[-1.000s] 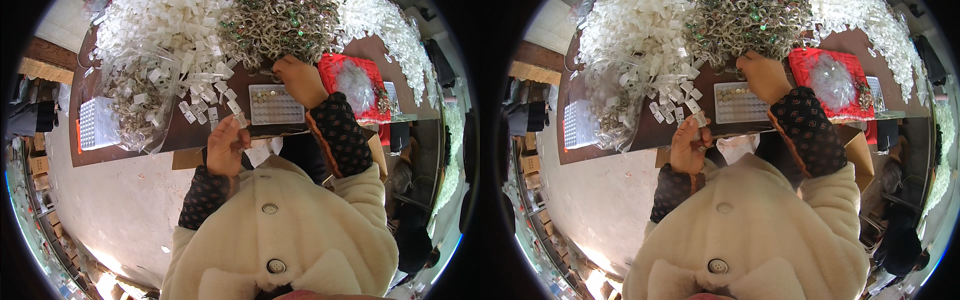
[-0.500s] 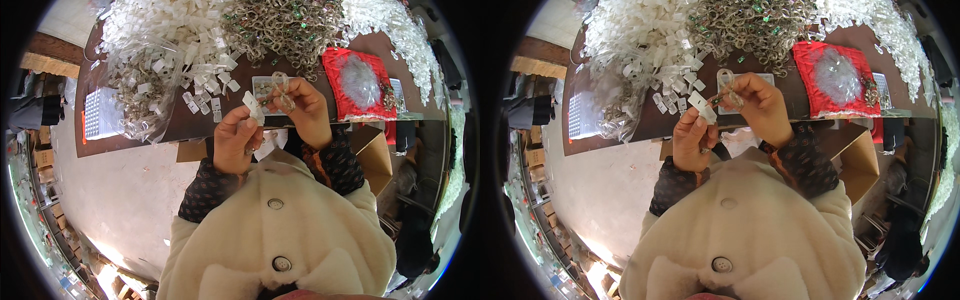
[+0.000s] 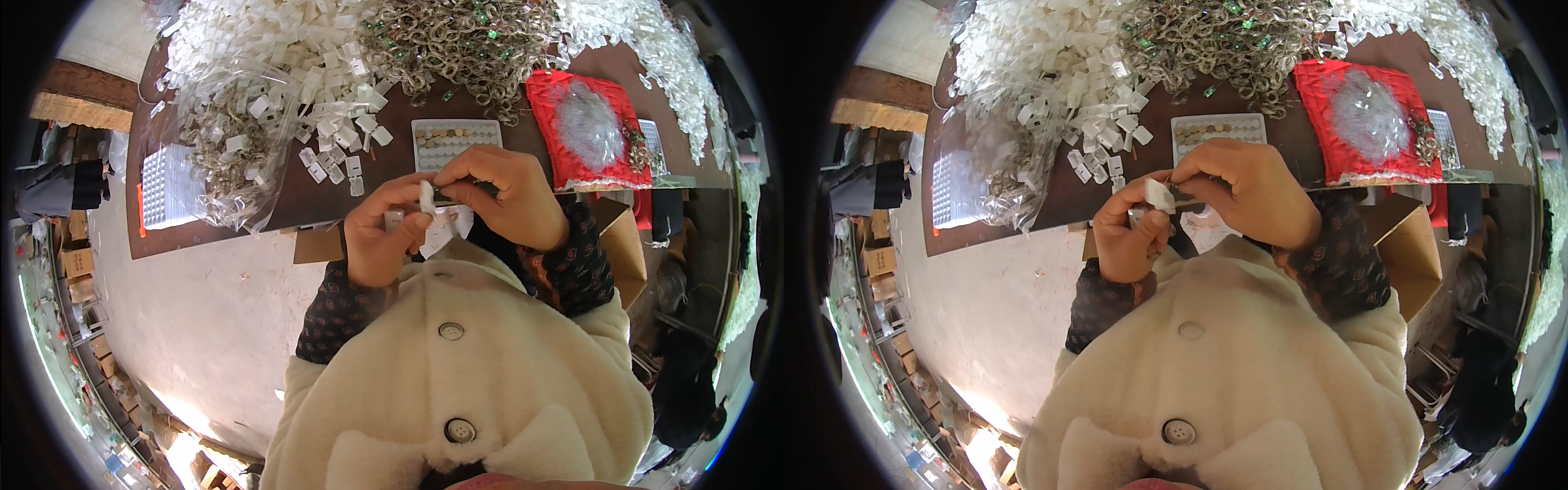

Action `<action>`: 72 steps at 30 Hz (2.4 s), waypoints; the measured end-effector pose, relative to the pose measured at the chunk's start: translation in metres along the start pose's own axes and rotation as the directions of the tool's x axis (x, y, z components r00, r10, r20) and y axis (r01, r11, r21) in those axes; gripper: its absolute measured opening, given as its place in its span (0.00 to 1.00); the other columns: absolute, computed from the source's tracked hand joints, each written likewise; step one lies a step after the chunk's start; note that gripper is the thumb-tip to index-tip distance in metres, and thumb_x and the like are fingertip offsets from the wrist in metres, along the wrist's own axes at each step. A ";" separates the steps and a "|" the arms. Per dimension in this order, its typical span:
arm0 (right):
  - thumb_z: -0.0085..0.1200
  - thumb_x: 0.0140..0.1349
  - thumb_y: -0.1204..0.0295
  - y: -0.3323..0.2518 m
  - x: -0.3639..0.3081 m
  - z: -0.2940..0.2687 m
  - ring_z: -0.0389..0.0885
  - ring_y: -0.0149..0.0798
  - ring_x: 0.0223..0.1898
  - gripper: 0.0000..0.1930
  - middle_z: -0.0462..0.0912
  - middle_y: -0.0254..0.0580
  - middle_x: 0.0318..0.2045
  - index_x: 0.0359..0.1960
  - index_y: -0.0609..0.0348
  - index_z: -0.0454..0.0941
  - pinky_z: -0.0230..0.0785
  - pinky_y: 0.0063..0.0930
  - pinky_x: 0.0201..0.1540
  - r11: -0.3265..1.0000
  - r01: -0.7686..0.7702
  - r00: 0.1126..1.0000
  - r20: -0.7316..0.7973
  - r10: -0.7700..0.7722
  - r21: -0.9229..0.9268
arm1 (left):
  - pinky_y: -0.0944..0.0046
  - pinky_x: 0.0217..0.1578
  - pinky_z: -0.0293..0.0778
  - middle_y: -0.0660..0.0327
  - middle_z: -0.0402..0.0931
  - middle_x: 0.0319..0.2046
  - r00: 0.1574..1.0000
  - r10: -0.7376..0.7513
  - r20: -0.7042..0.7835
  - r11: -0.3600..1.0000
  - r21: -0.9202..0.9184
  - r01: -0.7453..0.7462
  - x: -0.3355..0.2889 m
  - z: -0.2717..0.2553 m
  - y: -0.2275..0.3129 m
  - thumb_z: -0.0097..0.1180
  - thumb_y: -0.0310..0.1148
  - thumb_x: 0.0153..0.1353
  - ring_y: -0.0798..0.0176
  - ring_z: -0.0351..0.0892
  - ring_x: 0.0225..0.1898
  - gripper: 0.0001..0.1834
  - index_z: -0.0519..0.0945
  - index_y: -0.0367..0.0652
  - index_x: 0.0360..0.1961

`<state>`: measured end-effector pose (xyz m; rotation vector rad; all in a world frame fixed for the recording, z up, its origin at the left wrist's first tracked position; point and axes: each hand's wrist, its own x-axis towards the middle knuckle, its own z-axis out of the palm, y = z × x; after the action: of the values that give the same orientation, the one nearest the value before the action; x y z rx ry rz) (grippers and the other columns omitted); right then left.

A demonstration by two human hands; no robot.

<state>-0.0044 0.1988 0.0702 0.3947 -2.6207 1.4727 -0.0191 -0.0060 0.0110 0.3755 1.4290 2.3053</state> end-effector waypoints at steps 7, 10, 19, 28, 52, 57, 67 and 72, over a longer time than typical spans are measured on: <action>0.54 0.64 0.83 -0.008 -0.008 0.039 0.79 0.28 0.30 0.04 0.80 0.39 0.32 0.39 0.66 0.77 0.72 0.22 0.34 0.957 -0.072 0.967 -0.214 0.135 0.281 | 0.75 0.16 0.57 0.66 0.73 0.24 0.977 -0.141 -0.160 0.910 -0.410 0.064 0.002 0.002 -0.009 0.56 0.29 0.68 0.76 0.64 0.18 0.10 0.78 0.40 0.49; 0.52 0.66 0.82 -0.008 -0.007 0.047 0.76 0.26 0.28 0.04 0.78 0.38 0.32 0.40 0.66 0.76 0.71 0.20 0.31 0.954 -0.082 0.962 -0.227 0.152 0.289 | 0.75 0.17 0.60 0.63 0.77 0.27 0.965 -0.053 -0.255 0.949 -0.312 -0.030 0.002 0.007 -0.012 0.57 0.25 0.67 0.75 0.67 0.19 0.10 0.77 0.39 0.48; 0.54 0.62 0.82 -0.009 -0.006 0.044 0.80 0.40 0.27 0.06 0.79 0.45 0.32 0.40 0.62 0.76 0.72 0.31 0.30 0.958 -0.122 0.958 -0.221 0.182 0.260 | 0.76 0.16 0.58 0.61 0.81 0.30 0.926 0.173 -0.334 0.983 0.005 -0.182 0.004 0.013 -0.013 0.60 0.24 0.64 0.76 0.67 0.18 0.12 0.78 0.35 0.49; 0.55 0.61 0.82 -0.008 -0.004 0.044 0.80 0.51 0.35 0.06 0.80 0.46 0.34 0.39 0.61 0.75 0.73 0.36 0.36 0.996 0.002 0.961 -0.274 0.022 0.087 | 0.76 0.17 0.59 0.59 0.81 0.31 0.927 0.240 -0.289 0.970 0.110 -0.217 0.003 0.008 -0.013 0.61 0.23 0.63 0.76 0.69 0.18 0.13 0.77 0.34 0.49; 0.58 0.62 0.85 -0.007 -0.005 0.038 0.83 0.28 0.34 0.11 0.82 0.39 0.35 0.46 0.66 0.83 0.77 0.20 0.37 0.875 -0.130 0.982 -0.062 0.180 0.467 | 0.75 0.17 0.62 0.58 0.80 0.31 0.915 0.311 -0.258 0.950 0.068 -0.304 0.003 -0.002 -0.024 0.61 0.22 0.63 0.75 0.69 0.19 0.10 0.75 0.37 0.44; 0.59 0.61 0.84 -0.006 -0.008 0.032 0.84 0.29 0.35 0.10 0.83 0.40 0.35 0.45 0.67 0.83 0.77 0.21 0.37 0.832 -0.177 0.977 -0.009 0.214 0.526 | 0.74 0.21 0.68 0.57 0.80 0.33 0.915 0.349 -0.203 0.933 0.165 -0.319 0.000 -0.005 -0.022 0.62 0.18 0.61 0.73 0.73 0.22 0.13 0.74 0.37 0.45; 0.62 0.61 0.83 -0.004 -0.004 0.044 0.85 0.30 0.36 0.09 0.84 0.40 0.36 0.43 0.67 0.83 0.77 0.22 0.37 0.782 -0.179 0.972 -0.016 0.235 0.597 | 0.74 0.18 0.64 0.58 0.80 0.33 0.924 0.237 -0.300 0.948 -0.137 -0.288 0.002 0.001 -0.029 0.58 0.22 0.65 0.74 0.70 0.19 0.10 0.75 0.38 0.46; 0.64 0.57 0.81 -0.007 -0.006 0.050 0.84 0.31 0.34 0.10 0.84 0.41 0.32 0.41 0.62 0.85 0.76 0.24 0.35 0.861 -0.107 0.969 -0.140 0.202 0.497 | 0.74 0.19 0.62 0.65 0.76 0.28 0.908 0.292 -0.299 0.951 -0.013 -0.310 0.002 0.005 -0.028 0.56 0.26 0.68 0.76 0.63 0.17 0.09 0.75 0.41 0.48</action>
<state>0.0045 0.1542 0.0485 0.0710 -2.1532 2.1121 -0.0135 0.0098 -0.0115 0.2564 1.5220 2.7439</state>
